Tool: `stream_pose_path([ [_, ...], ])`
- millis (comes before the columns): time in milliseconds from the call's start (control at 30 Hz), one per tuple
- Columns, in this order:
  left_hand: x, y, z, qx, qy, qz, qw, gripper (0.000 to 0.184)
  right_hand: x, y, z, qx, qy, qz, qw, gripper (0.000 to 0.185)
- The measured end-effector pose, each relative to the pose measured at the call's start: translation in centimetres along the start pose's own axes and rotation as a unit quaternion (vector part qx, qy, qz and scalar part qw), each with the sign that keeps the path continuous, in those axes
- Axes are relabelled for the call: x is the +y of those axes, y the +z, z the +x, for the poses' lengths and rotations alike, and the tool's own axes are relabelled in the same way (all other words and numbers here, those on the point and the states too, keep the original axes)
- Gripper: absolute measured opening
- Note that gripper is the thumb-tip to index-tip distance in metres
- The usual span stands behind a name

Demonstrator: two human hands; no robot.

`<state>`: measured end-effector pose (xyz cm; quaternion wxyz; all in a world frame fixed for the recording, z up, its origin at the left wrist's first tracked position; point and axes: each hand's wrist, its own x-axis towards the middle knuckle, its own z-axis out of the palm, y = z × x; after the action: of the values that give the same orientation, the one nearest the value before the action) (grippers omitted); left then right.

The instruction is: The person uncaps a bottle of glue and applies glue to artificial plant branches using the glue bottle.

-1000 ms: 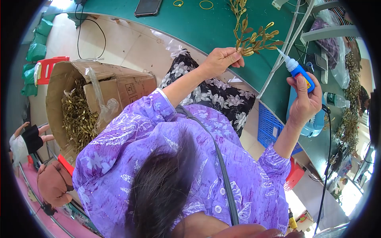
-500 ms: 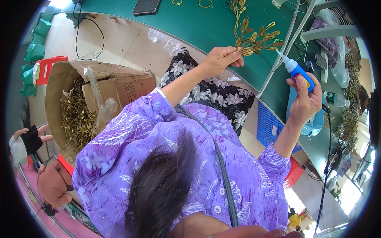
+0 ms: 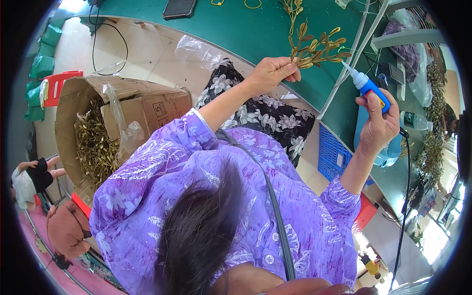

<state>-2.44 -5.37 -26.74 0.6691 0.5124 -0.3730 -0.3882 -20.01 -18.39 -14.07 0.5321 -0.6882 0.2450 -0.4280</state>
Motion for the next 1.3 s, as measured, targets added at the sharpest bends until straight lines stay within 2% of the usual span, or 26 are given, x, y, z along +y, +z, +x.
stream_pose_path([
  [467,-0.2,0.0,-0.2,-0.006,0.006,0.001,1.0,0.03,-0.2,-0.9,0.1,-0.011,0.013,-0.015,1.0,0.024],
  [633,0.0,0.1,-0.2,-0.004,0.012,0.014,1.0,0.029,0.1,-1.3,0.2,-0.025,0.05,0.02,0.998,0.026],
  [867,0.1,0.1,-0.2,-0.007,0.012,0.007,1.0,0.028,0.1,-2.1,0.3,-0.021,0.028,0.018,0.999,0.029],
  [933,0.1,0.0,-0.2,-0.007,0.011,0.01,1.0,0.028,-0.2,-1.9,0.3,0.0,0.068,0.089,0.994,0.028],
  [1133,0.2,0.1,-0.2,-0.008,0.013,0.004,1.0,0.027,0.8,-1.4,0.4,0.021,0.105,0.202,0.973,0.028],
  [1300,0.0,0.0,-0.2,-0.009,0.013,0.001,1.0,0.026,2.2,-1.5,0.9,0.01,0.1,0.206,0.973,0.025],
])
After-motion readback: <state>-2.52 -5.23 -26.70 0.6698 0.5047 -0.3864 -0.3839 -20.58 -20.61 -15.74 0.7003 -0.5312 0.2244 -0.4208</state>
